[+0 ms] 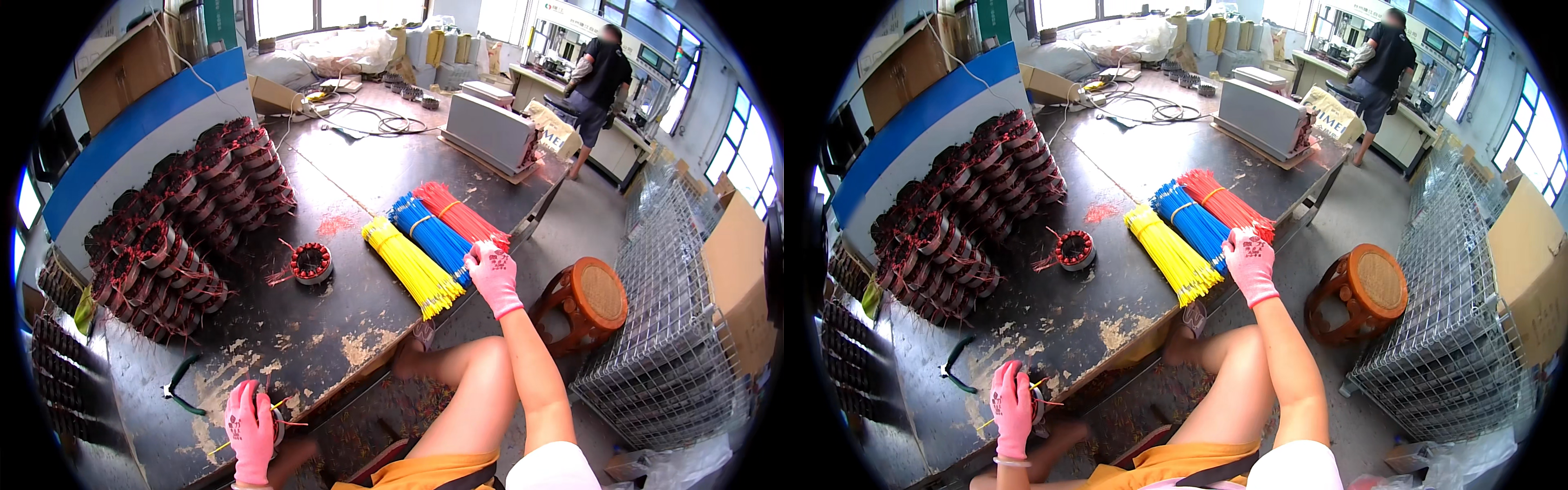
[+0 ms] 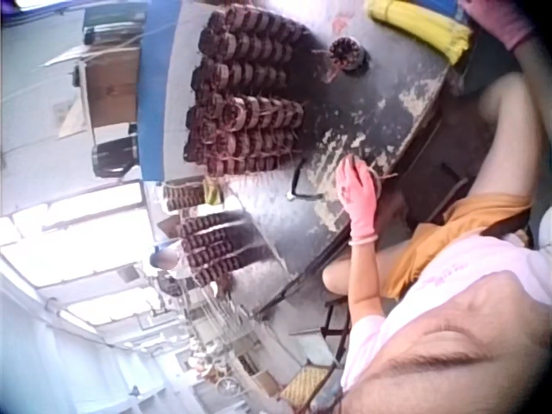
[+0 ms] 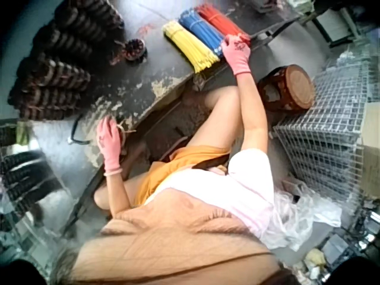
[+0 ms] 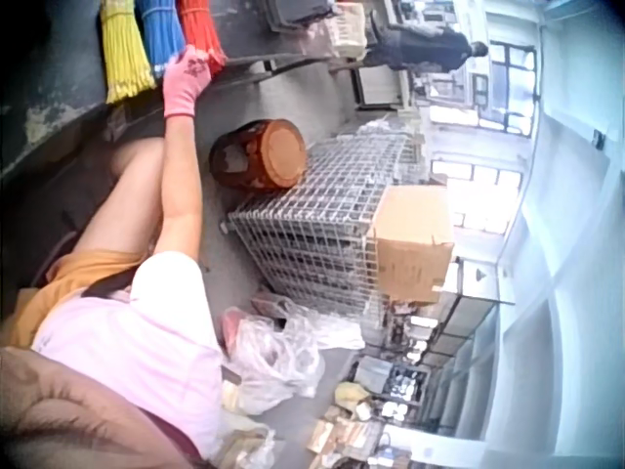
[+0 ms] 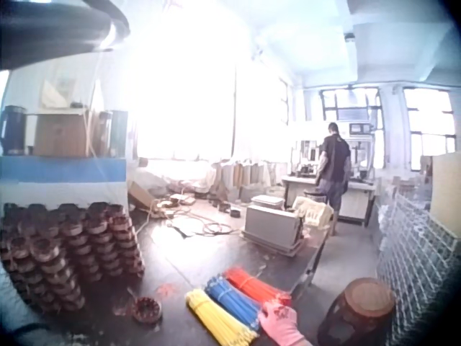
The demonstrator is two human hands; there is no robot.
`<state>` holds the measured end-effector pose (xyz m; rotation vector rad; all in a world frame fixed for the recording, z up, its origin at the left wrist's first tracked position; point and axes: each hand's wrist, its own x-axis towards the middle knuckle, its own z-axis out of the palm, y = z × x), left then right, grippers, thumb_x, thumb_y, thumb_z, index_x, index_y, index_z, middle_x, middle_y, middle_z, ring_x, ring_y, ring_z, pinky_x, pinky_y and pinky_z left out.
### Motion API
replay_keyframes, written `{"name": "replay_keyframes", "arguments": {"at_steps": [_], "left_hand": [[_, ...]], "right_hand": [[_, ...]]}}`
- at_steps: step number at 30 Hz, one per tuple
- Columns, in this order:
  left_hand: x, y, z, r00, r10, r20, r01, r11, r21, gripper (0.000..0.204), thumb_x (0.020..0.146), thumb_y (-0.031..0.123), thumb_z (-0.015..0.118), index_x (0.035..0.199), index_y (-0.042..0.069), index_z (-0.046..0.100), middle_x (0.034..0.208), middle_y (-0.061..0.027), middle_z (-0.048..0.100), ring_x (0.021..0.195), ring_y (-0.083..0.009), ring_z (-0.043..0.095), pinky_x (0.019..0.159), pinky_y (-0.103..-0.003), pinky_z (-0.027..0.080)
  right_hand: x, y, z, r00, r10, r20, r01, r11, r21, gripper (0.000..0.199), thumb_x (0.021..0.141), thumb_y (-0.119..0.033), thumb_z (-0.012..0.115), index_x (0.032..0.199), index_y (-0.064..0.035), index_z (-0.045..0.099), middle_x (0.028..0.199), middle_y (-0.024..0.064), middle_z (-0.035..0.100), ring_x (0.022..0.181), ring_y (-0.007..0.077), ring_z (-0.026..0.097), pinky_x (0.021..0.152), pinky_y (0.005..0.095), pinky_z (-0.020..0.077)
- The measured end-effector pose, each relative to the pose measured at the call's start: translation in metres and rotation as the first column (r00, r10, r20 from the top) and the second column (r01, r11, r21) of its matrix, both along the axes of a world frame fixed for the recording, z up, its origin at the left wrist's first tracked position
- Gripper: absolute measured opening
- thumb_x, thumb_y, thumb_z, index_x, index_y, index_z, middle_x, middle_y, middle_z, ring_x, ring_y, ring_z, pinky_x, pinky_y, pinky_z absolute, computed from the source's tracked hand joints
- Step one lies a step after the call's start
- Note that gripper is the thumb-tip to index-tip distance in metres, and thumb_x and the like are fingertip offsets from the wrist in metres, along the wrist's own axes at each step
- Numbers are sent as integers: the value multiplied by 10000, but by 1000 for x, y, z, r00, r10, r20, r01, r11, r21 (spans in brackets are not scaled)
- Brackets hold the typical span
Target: The person sits at a workbench and assembles small cylindrical electrical components by inserting colored plastic rods into them. They use pliers to trim the excess length of the rods after insertion. The person stacks the finished components into a pile on the table.
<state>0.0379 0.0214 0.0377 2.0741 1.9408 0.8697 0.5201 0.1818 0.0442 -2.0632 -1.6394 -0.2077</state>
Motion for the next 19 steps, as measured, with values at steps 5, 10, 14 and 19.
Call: {"name": "replay_keyframes", "arguments": {"at_steps": [5, 10, 14, 19], "left_hand": [[0, -1, -2, 1000, 9, 11, -9, 1000, 4, 322, 968, 181, 603, 1223, -15, 629, 1229, -171, 629, 1144, -373, 596, 986, -444, 461], [1, -1, -2, 1000, 10, 17, -10, 1000, 7, 317, 968, 184, 610, 1215, -14, 635, 1231, -169, 634, 1137, -368, 598, 983, -442, 464], [-1, -1, -4, 1000, 7, 10, -7, 1000, 23, 318, 960, 183, 624, 1210, -13, 639, 1233, -166, 636, 1138, -365, 598, 979, -441, 467], [-1, -1, -3, 999, -1, 39, 1, 1000, 11, 325, 953, 199, 640, 1205, -7, 642, 1233, -163, 639, 1141, -363, 598, 977, -445, 470]], "right_hand": [[1, 2, 10, 997, -69, -35, 72, 995, 71, 177, 917, -277, 709, 918, -107, 657, 923, 101, 726, 870, 308, 714, 758, 423, 561], [7, 7, 11, 995, -46, -88, 52, 997, 62, 160, 897, -237, 718, 951, -99, 659, 933, 107, 729, 889, 310, 712, 774, 416, 553], [10, 8, 10, 978, -23, -206, 20, 1000, -19, 154, 871, -228, 729, 951, -102, 689, 919, 99, 734, 899, 289, 715, 802, 400, 550], [9, 12, 14, 994, -70, -87, 62, 994, -94, 213, 881, -308, 724, 972, -115, 723, 1014, 106, 734, 959, 301, 712, 836, 435, 557]]}}
